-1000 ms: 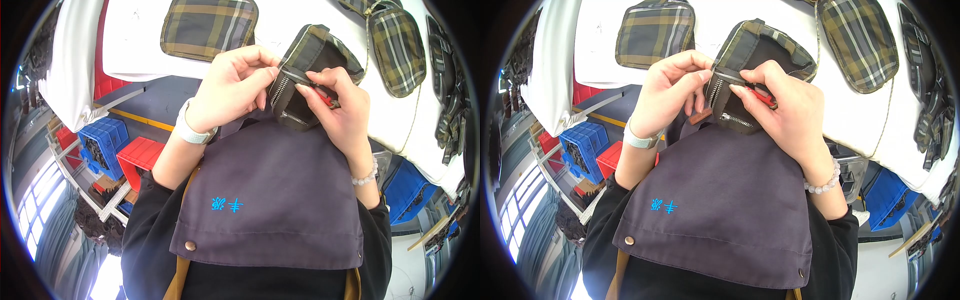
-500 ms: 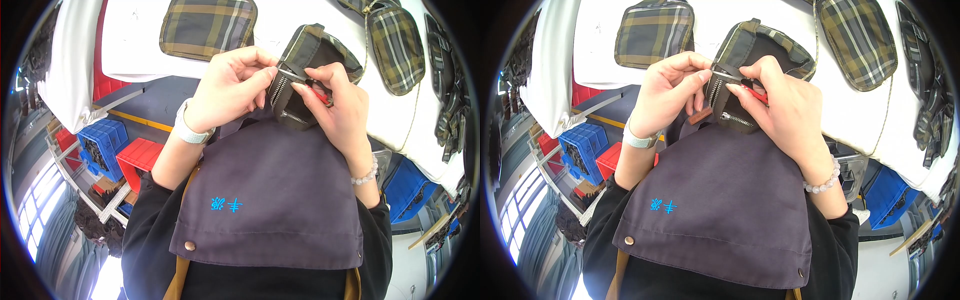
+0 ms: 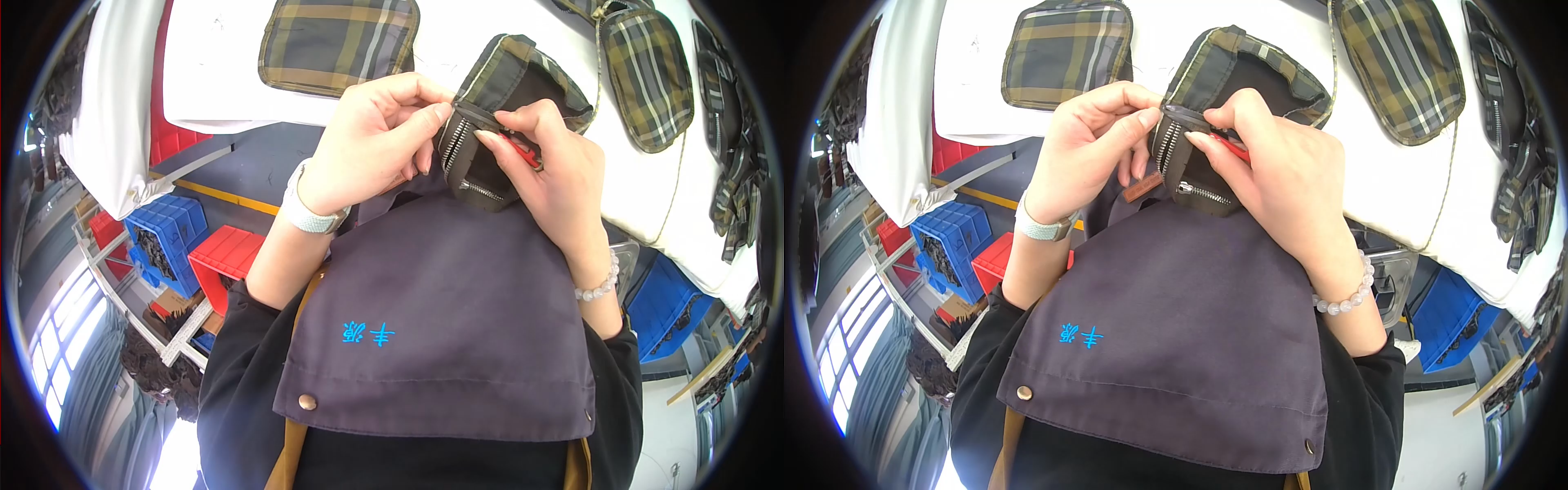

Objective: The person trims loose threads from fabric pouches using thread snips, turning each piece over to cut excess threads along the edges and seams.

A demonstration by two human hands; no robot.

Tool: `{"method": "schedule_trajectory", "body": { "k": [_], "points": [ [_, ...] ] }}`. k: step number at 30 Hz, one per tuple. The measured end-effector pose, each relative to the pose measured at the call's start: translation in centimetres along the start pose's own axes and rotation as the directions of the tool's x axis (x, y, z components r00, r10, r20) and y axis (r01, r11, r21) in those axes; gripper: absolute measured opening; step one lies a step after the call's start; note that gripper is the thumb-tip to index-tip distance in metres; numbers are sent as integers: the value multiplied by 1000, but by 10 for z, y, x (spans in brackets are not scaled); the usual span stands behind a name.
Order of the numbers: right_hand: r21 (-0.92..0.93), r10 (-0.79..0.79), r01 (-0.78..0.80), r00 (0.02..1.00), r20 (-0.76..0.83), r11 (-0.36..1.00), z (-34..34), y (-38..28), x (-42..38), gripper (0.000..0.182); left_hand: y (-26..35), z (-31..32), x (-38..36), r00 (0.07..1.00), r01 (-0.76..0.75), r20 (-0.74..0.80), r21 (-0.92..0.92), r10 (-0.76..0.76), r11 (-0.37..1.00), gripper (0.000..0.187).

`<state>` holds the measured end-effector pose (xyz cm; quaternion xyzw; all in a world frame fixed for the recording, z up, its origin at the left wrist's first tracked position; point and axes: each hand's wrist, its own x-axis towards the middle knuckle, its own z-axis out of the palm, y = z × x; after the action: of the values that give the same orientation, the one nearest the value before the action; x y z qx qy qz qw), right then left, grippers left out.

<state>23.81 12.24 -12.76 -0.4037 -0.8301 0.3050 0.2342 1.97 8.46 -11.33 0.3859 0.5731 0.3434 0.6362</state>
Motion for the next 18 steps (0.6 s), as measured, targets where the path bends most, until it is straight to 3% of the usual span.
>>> {"method": "schedule_trajectory", "body": {
  "k": [4, 6, 9, 18],
  "points": [
    [-6, -12, 12, 997, -73, 1000, 6, 3, 1, 24, -2, 0, 0, 1000, 0, -18, -11, 0, 1000, 14],
    [148, 30, -11, 992, -125, 989, 8, 5, 1, 23, -2, 0, 0, 1000, 6, -24, -20, -7, 1000, 13],
    [202, 27, -1, 992, -126, 979, 7, 9, 0, 22, 0, 0, -1, 1000, 9, -9, -13, -10, 1000, 8],
    [115, -27, 38, 995, -97, 993, 5, 7, 1, 23, -9, -1, 0, 998, -33, -47, -70, 29, 997, 10]
  ]
}}
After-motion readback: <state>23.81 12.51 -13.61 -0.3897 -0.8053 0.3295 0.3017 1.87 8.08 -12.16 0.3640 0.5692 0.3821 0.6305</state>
